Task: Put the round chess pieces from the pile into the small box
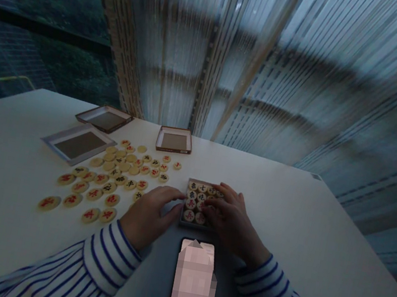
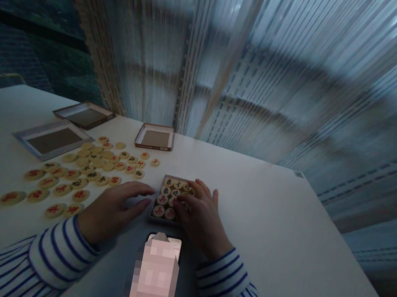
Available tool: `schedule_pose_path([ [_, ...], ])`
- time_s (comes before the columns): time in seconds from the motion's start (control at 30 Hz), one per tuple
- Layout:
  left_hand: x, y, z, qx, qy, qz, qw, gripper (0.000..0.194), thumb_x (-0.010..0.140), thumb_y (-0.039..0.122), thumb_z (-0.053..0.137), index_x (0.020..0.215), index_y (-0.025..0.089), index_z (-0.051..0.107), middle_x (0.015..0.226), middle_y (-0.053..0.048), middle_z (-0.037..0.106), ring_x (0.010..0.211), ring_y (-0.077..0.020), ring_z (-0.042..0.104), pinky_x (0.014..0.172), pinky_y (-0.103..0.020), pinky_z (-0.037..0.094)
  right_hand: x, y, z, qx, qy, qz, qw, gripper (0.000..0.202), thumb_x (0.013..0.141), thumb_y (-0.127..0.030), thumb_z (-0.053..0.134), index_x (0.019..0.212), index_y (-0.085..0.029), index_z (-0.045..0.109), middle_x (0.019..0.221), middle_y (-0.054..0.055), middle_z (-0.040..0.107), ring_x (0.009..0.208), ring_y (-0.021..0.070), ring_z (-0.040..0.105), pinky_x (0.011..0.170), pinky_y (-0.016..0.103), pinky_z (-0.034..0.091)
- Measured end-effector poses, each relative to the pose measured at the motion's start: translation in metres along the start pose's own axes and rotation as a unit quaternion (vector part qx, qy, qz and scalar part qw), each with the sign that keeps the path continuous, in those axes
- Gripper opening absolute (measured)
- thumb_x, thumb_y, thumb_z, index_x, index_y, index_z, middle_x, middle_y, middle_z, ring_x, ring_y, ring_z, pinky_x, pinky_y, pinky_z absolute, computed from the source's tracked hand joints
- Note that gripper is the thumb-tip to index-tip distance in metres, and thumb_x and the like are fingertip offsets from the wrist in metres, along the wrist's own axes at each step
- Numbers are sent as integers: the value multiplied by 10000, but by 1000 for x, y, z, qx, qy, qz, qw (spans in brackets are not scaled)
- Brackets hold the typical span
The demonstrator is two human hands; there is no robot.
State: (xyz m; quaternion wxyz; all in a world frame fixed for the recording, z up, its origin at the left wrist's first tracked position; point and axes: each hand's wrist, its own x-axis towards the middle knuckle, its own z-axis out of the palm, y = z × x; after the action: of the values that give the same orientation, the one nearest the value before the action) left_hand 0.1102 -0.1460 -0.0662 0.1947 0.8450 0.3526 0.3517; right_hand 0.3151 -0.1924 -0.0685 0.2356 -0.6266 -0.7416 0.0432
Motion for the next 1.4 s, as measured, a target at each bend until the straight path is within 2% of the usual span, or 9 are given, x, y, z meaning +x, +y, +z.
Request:
schedule_pose_path([
  [0.2, 0, 0, -1, 0, -7, -2, 1000, 208, 804, 251, 494, 928, 178, 644, 883, -70, 702, 836, -187, 641, 767, -341, 526, -1, 3, 1, 2, 4, -14, 1000, 149, 828, -327, 554, 890, -252, 668, 1254, 86, 538, 1248, 317, 380, 937, 687, 228],
  [0.33, 1, 0, -2, 5, -3, -4, 1000, 221, 809, 256, 489, 937, 168, 646, 892, -79, 701, 852, -193, 641, 784, -345, 521, -1, 2, 0, 1, 40, -17, 999, 155, 839, -311, 535, 910, -245, 656, 1227, 95, 554, 1219, 315, 412, 936, 676, 245],
  [0.43, 2, 1, -5, 4, 4, -13, 1000, 213, 804, 246, 493, 929, 165, 645, 892, -77, 700, 840, -190, 642, 782, -339, 520, -1, -2, -4, 29, 106, -22, 994, 155, 857, -268, 503, 890, -211, 644, 1108, 103, 615, 1069, 255, 535, 931, 557, 358],
  [0.53, 3, 1, -10, 2, 21, -28, 999, 216, 801, 255, 503, 932, 155, 643, 888, -77, 697, 796, -182, 642, 753, -330, 525, 0, -7, -8, 56, 157, -49, 985, 134, 855, -241, 503, 844, -184, 625, 956, 92, 658, 898, 201, 591, 842, 426, 454],
  [0.7, 4, 0, -22, 13, 67, -49, 996, 182, 779, 258, 537, 899, 173, 644, 868, -57, 692, 784, -174, 634, 751, -325, 519, -3, -13, -11, 35, 192, -85, 977, 105, 844, -224, 515, 820, -187, 611, 917, 80, 667, 881, 201, 596, 821, 414, 452],
  [0.9, -5, -4, -40, 14, 104, -63, 992, 148, 772, 268, 551, 841, 177, 647, 881, -62, 689, 837, -182, 630, 748, -317, 515, -6, -16, -8, 21, 205, -112, 972, 78, 838, -226, 522, 844, -196, 594, 944, 84, 663, 909, 210, 601, 849, 444, 438],
  [1.17, -31, -22, -59, 24, 118, -124, 985, 154, 756, 288, 565, 817, 177, 653, 774, -42, 685, 699, -157, 630, 609, -266, 510, -6, -26, 3, 2, 216, -141, 966, 86, 821, -226, 523, 783, -209, 598, 921, 75, 665, 905, 215, 601, 833, 420, 450],
  [1.27, -37, -28, -59, 48, 116, -108, 986, 156, 745, 273, 560, 822, 177, 656, 749, -43, 680, 671, -156, 623, 585, -264, 506, -7, -31, 9, -3, 212, -149, 966, 59, 810, -203, 540, 788, -207, 594, 937, 74, 658, 918, 214, 588, 846, 419, 449],
  [1.4, -41, -32, -57, 104, 75, -75, 989, 182, 709, 250, 588, 870, 189, 649, 839, -62, 694, 780, -196, 630, 696, -333, 511, -10, -37, 13, -8, 184, -156, 970, 55, 814, -190, 545, 821, -209, 595, 967, 70, 648, 947, 212, 582, 874, 425, 439],
])
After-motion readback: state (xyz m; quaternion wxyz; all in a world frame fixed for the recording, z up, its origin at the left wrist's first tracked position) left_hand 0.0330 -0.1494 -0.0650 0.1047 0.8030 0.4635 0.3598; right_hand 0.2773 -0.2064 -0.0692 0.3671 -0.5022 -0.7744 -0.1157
